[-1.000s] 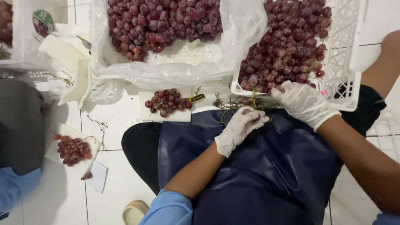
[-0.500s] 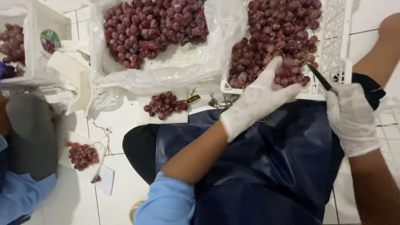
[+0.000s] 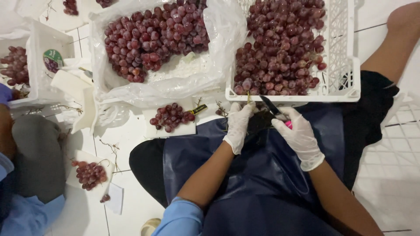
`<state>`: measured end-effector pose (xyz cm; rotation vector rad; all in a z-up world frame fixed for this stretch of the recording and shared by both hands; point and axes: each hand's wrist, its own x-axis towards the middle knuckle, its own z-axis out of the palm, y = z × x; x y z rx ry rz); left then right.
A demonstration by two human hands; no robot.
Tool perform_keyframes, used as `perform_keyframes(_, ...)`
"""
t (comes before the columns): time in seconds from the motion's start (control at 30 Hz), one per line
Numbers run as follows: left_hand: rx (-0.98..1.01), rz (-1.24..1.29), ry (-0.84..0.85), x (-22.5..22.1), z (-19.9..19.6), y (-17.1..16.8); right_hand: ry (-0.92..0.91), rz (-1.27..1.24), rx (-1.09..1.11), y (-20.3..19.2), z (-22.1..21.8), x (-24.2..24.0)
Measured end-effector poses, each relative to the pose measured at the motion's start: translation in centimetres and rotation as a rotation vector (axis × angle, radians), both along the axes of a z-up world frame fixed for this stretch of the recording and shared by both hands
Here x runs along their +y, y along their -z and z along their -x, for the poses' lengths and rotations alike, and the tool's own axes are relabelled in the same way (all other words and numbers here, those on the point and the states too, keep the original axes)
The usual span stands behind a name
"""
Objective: The person sits on the floor and uses a small knife to trim stems and remove unwanted grapes from bunches. They place the trimmed bunches into a white crate and discard the cut stems onto the floor.
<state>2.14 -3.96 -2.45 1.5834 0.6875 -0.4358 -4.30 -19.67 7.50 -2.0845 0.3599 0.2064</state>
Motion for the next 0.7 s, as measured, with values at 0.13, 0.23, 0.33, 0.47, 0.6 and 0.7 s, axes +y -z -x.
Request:
perform_keyframes(0.13,-0.037,0.143,-0.040,-0.6,0.7,0.5,0.000,-0.014,0.024,1.9,0.3,-0.5)
perform_keyframes(0.23,-0.088,0.010,0.048,-0.1,1.2,0.6,-0.001,-0.044,0.016,0.9,0.2,0.0)
perform_keyframes(0.33,-0.102,0.055,0.045,0.4,1.0,0.7,-0.147,0.038,-0.066,0.5,0.0,0.0)
perform_keyframes(0.47,-0.214,0.438,-0.133,0.5,1.8,-0.1,-0.455,0.677,-0.631,-0.8,0.0,-2.1)
perform_keyframes(0.6,-0.204,0.500,-0.193,0.5,2.0,-1.1,-0.537,1.003,-0.768,0.5,-1.5,-3.3)
perform_keyframes(0.7,-0.224,0.533,-0.189,0.5,2.0,-2.0,-0.566,1.047,-0.872,2.8,-3.7,-2.9)
